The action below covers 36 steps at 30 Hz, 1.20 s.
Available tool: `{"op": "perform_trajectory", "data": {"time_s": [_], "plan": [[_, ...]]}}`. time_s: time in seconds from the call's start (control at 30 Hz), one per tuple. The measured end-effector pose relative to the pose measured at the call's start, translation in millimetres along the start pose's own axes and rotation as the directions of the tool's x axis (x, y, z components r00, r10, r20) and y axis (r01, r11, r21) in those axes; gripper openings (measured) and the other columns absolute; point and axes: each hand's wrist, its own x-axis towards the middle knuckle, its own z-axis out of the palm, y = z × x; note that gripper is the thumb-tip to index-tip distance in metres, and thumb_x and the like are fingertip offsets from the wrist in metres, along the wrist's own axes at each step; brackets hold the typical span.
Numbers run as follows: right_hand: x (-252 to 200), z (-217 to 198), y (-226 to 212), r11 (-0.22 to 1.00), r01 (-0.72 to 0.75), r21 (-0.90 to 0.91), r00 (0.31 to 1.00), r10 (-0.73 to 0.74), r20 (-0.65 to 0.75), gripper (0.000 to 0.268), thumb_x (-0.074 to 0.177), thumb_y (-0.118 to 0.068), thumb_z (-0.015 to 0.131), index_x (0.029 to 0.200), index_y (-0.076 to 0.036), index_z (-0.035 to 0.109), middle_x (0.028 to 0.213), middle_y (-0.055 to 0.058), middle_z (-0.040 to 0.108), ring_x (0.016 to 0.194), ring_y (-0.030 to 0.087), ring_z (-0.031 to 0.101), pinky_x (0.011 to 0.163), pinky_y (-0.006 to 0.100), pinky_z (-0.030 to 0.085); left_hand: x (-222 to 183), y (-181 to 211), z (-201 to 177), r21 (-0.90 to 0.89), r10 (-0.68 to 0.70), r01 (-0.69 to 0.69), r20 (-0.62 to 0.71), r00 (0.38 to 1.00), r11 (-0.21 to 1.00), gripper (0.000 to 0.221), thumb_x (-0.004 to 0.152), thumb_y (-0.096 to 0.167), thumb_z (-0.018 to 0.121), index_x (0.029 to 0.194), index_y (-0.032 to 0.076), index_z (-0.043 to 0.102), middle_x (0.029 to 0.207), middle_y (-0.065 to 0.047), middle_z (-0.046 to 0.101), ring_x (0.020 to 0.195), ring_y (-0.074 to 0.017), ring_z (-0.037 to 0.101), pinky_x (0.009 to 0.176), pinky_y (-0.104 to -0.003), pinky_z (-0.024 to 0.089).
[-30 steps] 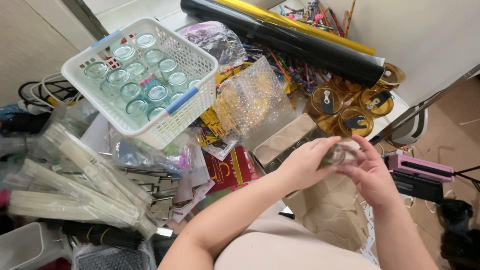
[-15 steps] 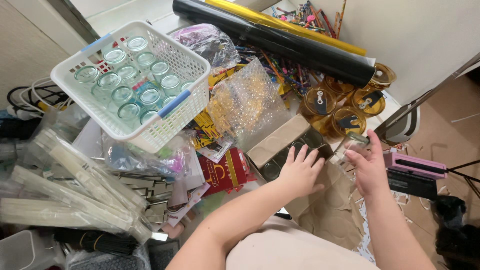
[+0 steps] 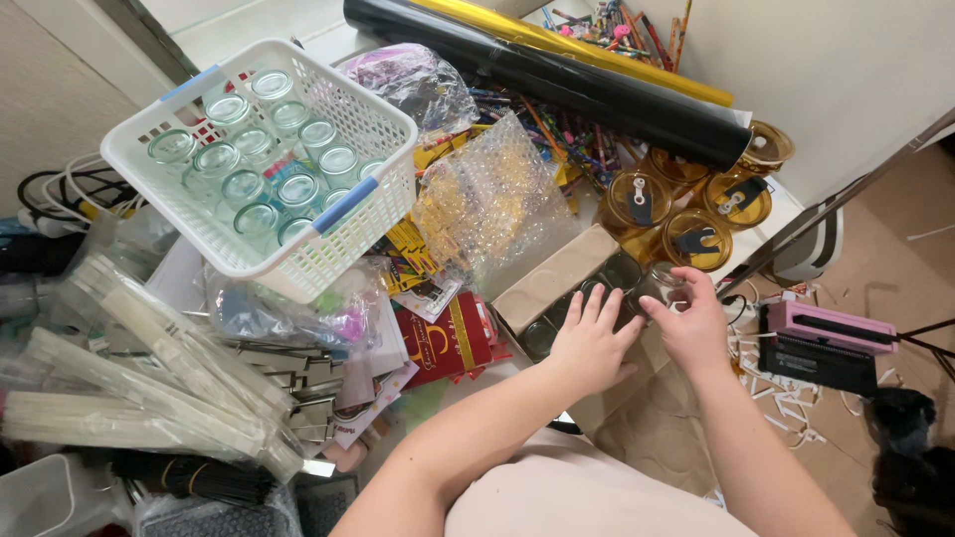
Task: The person organizes a workspace by moving storage dividers and then places small glass jars into a cardboard grid insert.
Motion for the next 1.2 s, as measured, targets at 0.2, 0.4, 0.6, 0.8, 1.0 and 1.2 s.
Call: {"op": "perform_trajectory", "data": {"time_s": [0.2,0.4,0.6,0.8,1.0,1.2], "plan": [[0.0,10.3,16.5,0.999,0.033,0.013,0.995,-0.031,-0.094,0.06,0.064,-0.028,0.087,0.115,-0.017,0.056,0.094,0.008,0.064,0.084,0.018,0.06,0.077,0.028,0.048,1.5,-0.8,3.7,0.014,-0.003,0.003,-0.001,1.0,1.0,0.068,0.077,0.053,0.06,0.135,0.025,0.038,0.147,-0.016,0.027,0.139,-0.0403,0.021,0.111,-0.056,0.014],[-4.4,16.7,33.4,0.982,0.027,-0.188,0.994,-0.046,-0.098,0.056,0.069,-0.044,0.081,0.113,-0.019,0.059,0.106,0.012,0.065,0.1,0.028,0.061,0.087,0.039,0.048,3.0,-3.3,9.0,0.016,0.009,-0.009,0.015,1.0,1.0,0.069,0.078,0.055,0.057,0.136,0.025,0.037,0.148,-0.017,0.026,0.139,-0.0399,0.019,0.112,-0.056,0.012],[6.8,25.3,80.8,0.846,0.479,-0.236,0.854,-0.511,-0.097,0.034,0.079,-0.036,0.073,0.103,-0.013,0.066,0.107,0.012,0.066,0.093,0.03,0.063,0.082,0.039,0.05,-1.4,-7.0,6.6,0.001,0.025,-0.025,0.015,1.0,1.0,0.067,0.083,0.055,0.047,0.139,0.021,0.033,0.15,-0.016,0.025,0.14,-0.0356,0.018,0.113,-0.054,0.011],[2.9,15.1,78.9,0.697,0.668,-0.259,0.721,-0.693,-0.006,0.022,0.087,-0.029,0.061,0.106,-0.021,0.068,0.122,0.009,0.062,0.097,0.027,0.061,0.085,0.035,0.049,-1.6,-9.9,13.8,0.006,0.022,-0.022,-0.04,0.999,1.0,0.07,0.086,0.051,0.042,0.141,0.009,0.032,0.15,-0.014,0.026,0.141,-0.0319,0.017,0.115,-0.05,0.009],[1.3,8.7,77.0,0.555,0.72,-0.416,0.621,-0.783,0.029,0.027,0.084,-0.034,0.063,0.108,-0.025,0.068,0.119,0.008,0.062,0.091,0.029,0.062,0.084,0.037,0.051,2.8,-11.5,27.3,-0.016,0.041,-0.045,-0.176,0.984,0.999,0.068,0.084,0.047,0.045,0.138,0.006,0.037,0.147,-0.015,0.031,0.138,-0.033,0.026,0.113,-0.051,0.015],[6.9,17.4,95.7,0.492,0.685,-0.537,0.587,-0.809,0.009,0.025,0.085,-0.038,0.062,0.106,-0.028,0.069,0.118,0.007,0.064,0.09,0.028,0.063,0.087,0.036,0.051,2.0,-26.0,-4.5,-0.043,0.068,-0.102,-0.493,0.867,0.994,0.051,0.077,0.049,0.057,0.116,0.016,0.058,0.134,-0.012,0.047,0.124,-0.0333,0.049,0.105,-0.053,0.037]]}}
